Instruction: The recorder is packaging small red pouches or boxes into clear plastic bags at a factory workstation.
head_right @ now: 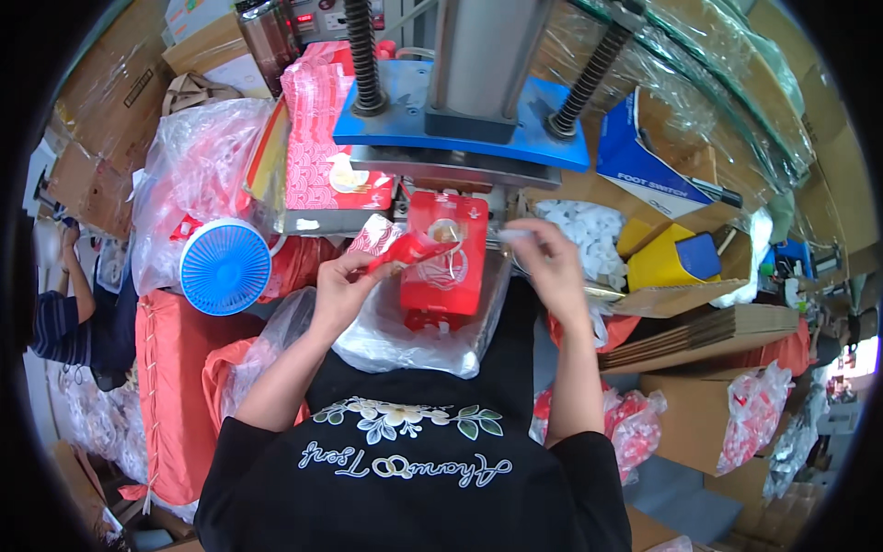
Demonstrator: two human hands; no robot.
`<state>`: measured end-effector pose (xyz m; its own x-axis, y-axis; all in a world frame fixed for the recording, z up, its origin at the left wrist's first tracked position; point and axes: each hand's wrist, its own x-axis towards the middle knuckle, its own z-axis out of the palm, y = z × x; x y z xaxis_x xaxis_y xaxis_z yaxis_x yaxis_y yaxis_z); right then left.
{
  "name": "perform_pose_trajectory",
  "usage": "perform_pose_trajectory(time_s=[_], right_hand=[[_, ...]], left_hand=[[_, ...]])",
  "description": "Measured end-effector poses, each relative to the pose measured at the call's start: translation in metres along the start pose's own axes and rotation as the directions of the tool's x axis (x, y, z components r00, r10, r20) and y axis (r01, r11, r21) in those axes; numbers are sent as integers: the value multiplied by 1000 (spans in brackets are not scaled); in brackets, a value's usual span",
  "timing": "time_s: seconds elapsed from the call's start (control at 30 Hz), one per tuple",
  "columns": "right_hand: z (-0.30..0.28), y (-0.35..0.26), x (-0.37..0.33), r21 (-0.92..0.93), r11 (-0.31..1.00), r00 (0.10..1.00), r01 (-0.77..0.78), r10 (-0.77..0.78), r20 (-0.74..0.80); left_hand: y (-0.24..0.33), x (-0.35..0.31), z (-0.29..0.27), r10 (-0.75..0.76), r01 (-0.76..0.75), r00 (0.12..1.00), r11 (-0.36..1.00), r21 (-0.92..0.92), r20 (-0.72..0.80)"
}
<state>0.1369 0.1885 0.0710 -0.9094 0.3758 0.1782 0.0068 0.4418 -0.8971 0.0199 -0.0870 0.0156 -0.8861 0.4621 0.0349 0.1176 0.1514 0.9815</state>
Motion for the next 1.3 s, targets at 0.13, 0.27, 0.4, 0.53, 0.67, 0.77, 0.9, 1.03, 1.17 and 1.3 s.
perform_pose_trajectory(time_s=[0.13,0.27,0.4,0.53,0.67,0.77,0.9,1.03,1.17,1.3], right_hand=[[25,-44,-2,-209,963,948,172,-104,302],[31,-24,4,-274,944,918,182,-64,392],[30,-13,10,-33,999,980,25,-18,196],[-3,2,14,-294,955,987,-49,2,-159],[-26,33,12,-565,815,979,-129,13,-205],[-16,69,11,-803,591,977,77,-206,-59],[-7,59,14,-777,628,985,29,-150,-85],[-16,61,15,-584,809,945,-65,-137,-296],[-24,71,11,-327,939,920,-102,-36,-389],[-14,34,4,-128,991,965,-24,-10,-261]], left_hand=[[-19,-12,25,94,-91,985,995,-29,147],[-24,-14,33,58,-33,960,995,-97,272],[-31,5,44,-86,108,977,989,-104,193],[3,29,61,-277,293,956,879,-377,98],[3,47,70,-332,374,926,733,-568,181],[-7,57,70,-374,413,906,681,-605,199],[-3,69,38,29,-36,995,997,71,92],[-5,79,-11,459,-204,879,608,767,-129],[-41,47,-41,469,-287,883,592,753,-33],[-16,29,-43,338,-272,929,899,343,-150]])
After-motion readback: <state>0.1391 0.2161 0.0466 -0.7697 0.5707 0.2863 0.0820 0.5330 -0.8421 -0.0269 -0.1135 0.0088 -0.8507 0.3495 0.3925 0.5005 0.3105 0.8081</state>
